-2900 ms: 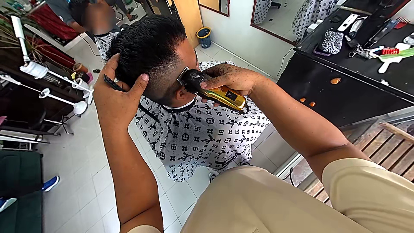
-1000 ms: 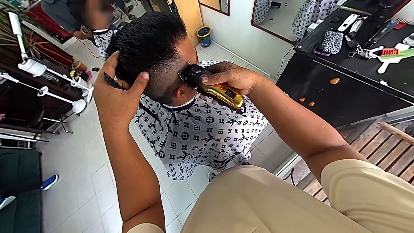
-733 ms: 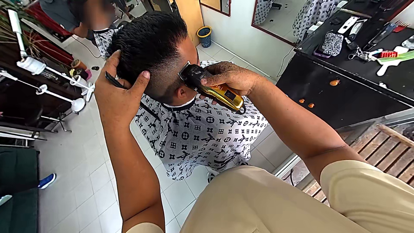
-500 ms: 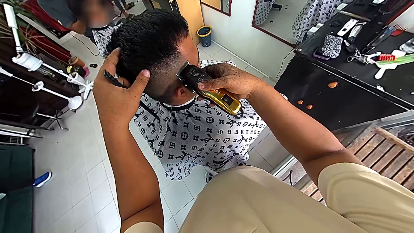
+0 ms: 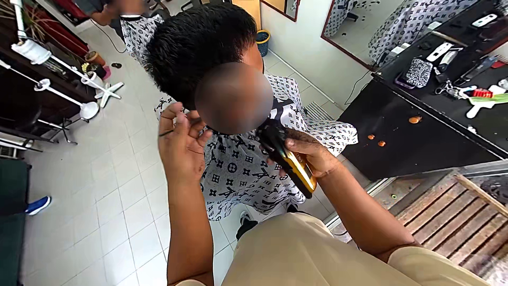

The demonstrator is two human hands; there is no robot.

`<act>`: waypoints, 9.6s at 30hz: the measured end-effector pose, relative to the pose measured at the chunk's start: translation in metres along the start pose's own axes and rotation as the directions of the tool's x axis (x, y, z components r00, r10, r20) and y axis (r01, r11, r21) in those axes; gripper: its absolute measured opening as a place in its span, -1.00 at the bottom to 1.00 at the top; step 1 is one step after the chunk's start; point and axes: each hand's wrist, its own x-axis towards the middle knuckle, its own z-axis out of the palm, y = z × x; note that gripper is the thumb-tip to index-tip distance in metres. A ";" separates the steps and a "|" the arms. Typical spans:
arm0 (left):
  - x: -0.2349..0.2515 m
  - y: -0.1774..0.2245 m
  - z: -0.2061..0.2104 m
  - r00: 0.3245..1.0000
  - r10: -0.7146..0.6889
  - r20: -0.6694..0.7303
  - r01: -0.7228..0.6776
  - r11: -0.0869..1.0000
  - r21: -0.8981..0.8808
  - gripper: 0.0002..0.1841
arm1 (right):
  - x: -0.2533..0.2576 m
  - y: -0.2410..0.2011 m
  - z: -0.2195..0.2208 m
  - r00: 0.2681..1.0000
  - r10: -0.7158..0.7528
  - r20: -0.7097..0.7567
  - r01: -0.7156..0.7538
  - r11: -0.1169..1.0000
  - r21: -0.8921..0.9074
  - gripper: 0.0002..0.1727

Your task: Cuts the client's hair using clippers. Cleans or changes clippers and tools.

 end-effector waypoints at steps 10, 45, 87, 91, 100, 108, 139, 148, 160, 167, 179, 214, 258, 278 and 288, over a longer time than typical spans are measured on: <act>0.024 -0.062 -0.123 0.992 -0.114 0.060 0.127 0.942 -0.311 -0.66 | 0.034 0.040 0.089 0.911 -0.238 -0.336 -0.003 0.813 -0.582 -0.43; -0.269 -0.195 -0.374 0.416 -0.891 -0.181 0.407 0.361 -0.839 -0.37 | 0.115 0.080 0.142 0.651 -0.559 -0.512 -0.151 0.567 -0.810 -0.21; -0.280 -0.242 -0.458 0.281 -0.751 -0.597 0.960 0.213 0.184 -0.50 | 0.135 0.091 0.153 0.620 -0.505 -0.600 0.055 0.791 -0.609 -0.39; -0.280 -0.241 -0.457 0.315 -0.757 -0.572 0.946 0.201 0.255 -0.52 | 0.136 0.090 0.156 0.613 -0.539 -0.577 0.083 0.771 -0.632 -0.37; -0.286 -0.238 -0.474 0.286 -0.731 -0.620 0.956 0.169 0.241 -0.50 | 0.133 0.088 0.162 0.633 -0.499 -0.592 0.156 0.831 -0.533 -0.43; -0.280 -0.239 -0.467 0.307 -0.724 -0.617 0.949 0.186 0.254 -0.50 | 0.125 0.081 0.159 0.650 -0.521 -0.553 0.129 0.792 -0.596 -0.43; 0.021 -0.049 -0.282 0.899 -0.175 -0.402 0.114 0.979 -0.171 -0.73 | 0.093 0.075 0.145 0.728 -0.460 -0.508 -0.032 0.718 -0.695 -0.42; 0.027 -0.005 -0.185 0.986 -0.037 0.165 0.105 0.898 -0.427 -0.60 | 0.086 0.038 0.134 0.796 -0.345 -0.498 0.016 0.834 -0.552 -0.59; 0.024 0.019 -0.090 0.984 -0.003 0.178 0.080 0.902 -0.425 -0.57 | 0.073 0.014 0.115 0.830 -0.364 -0.422 -0.012 0.745 -0.667 -0.47; 0.018 0.022 -0.056 0.990 -0.004 0.138 0.057 0.920 -0.387 -0.56 | 0.072 0.005 0.107 0.846 -0.395 -0.358 0.031 0.706 -0.707 -0.47; 0.017 0.002 -0.031 0.975 0.086 0.202 -0.076 0.995 -0.057 -0.71 | 0.017 0.063 0.089 0.935 -0.249 -0.253 0.090 0.856 -0.509 -0.28; 0.267 0.077 -0.095 0.182 -0.051 0.982 -0.867 0.463 0.184 0.01 | 0.170 0.209 0.252 0.334 -0.457 -0.824 0.413 0.857 -0.308 -0.27; 0.282 0.056 -0.065 0.042 -0.090 0.995 -0.917 0.391 0.074 -0.09 | 0.213 0.146 0.188 0.152 -0.667 -0.729 0.000 0.737 -0.675 -0.39; 0.284 0.054 -0.062 0.041 -0.085 0.996 -0.916 0.395 0.071 -0.08 | 0.194 0.137 0.186 0.211 -0.716 -0.665 -0.260 0.615 -0.745 -0.34; 0.283 0.055 -0.062 0.030 -0.070 0.997 -0.923 0.382 0.054 -0.12 | 0.182 0.130 0.186 0.228 -0.648 -0.727 -0.160 0.711 -0.684 -0.46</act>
